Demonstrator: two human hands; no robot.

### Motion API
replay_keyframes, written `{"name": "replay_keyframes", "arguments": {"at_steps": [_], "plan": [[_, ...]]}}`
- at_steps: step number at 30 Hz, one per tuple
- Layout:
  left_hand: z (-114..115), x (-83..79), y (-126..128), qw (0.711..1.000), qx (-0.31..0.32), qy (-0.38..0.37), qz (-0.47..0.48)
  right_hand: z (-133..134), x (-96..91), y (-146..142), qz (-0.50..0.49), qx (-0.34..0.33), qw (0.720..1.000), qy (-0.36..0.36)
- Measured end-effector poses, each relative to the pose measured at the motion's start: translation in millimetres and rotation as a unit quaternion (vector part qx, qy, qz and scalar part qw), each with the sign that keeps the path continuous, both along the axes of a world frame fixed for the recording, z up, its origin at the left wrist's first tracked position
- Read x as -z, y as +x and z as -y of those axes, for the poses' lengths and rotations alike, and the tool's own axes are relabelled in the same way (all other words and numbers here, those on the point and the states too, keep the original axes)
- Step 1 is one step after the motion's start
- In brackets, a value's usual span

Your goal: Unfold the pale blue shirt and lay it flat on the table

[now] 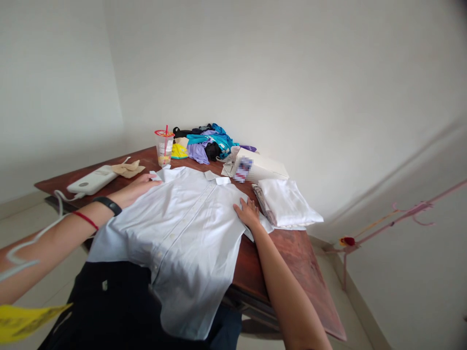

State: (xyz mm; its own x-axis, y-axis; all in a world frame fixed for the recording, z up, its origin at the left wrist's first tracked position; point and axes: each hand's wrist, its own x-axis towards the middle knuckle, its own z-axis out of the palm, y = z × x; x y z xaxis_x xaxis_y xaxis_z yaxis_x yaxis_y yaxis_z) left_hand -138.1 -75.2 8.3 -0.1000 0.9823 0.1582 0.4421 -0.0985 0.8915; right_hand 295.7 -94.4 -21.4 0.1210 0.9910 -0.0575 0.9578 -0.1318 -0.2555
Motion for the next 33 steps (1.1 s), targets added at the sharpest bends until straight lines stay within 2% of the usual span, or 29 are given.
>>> {"name": "replay_keyframes", "arguments": {"at_steps": [3,6,11,15,17,19,21,22,24,27,30,33], "plan": [[-28,-14.9,1,0.993,0.006,-0.074,0.087,0,0.8,0,0.002,0.003,1.000,0.001],[-51,-23.3,2,0.983,0.016,-0.119,0.139,-1,1.9,-1,0.005,0.006,1.000,-0.001],[-75,-18.6,1,0.977,0.041,-0.130,0.161,-3,4.4,0,0.008,0.006,1.000,0.004],[-89,-19.1,7,0.988,0.024,-0.075,0.133,-4,5.9,0,0.006,0.008,1.000,0.010],[-93,-28.3,18,0.997,-0.002,0.004,0.083,-5,6.5,0,0.005,0.011,1.000,0.008],[-92,-40.1,33,0.992,-0.005,0.127,-0.025,-5,7.1,0,0.002,0.012,1.000,0.008],[-86,-47.5,49,0.965,0.058,0.220,-0.130,-5,7.7,0,0.000,0.013,1.000,0.013],[-81,-47.7,57,0.949,0.112,0.239,-0.171,-5,7.9,0,-0.001,0.015,1.000,0.015],[-71,-40.5,68,0.912,0.248,0.231,-0.228,-5,7.8,0,0.000,0.019,1.000,0.018],[-59,-18.5,78,0.875,0.384,0.183,-0.232,-4,6.6,-1,0.007,0.021,1.000,0.016],[-54,-2.3,81,0.853,0.448,0.162,-0.214,-3,4.5,-2,0.011,0.022,1.000,0.011],[-53,-0.2,82,0.850,0.457,0.159,-0.206,-3,2.9,-3,0.014,0.024,1.000,0.003]]}}
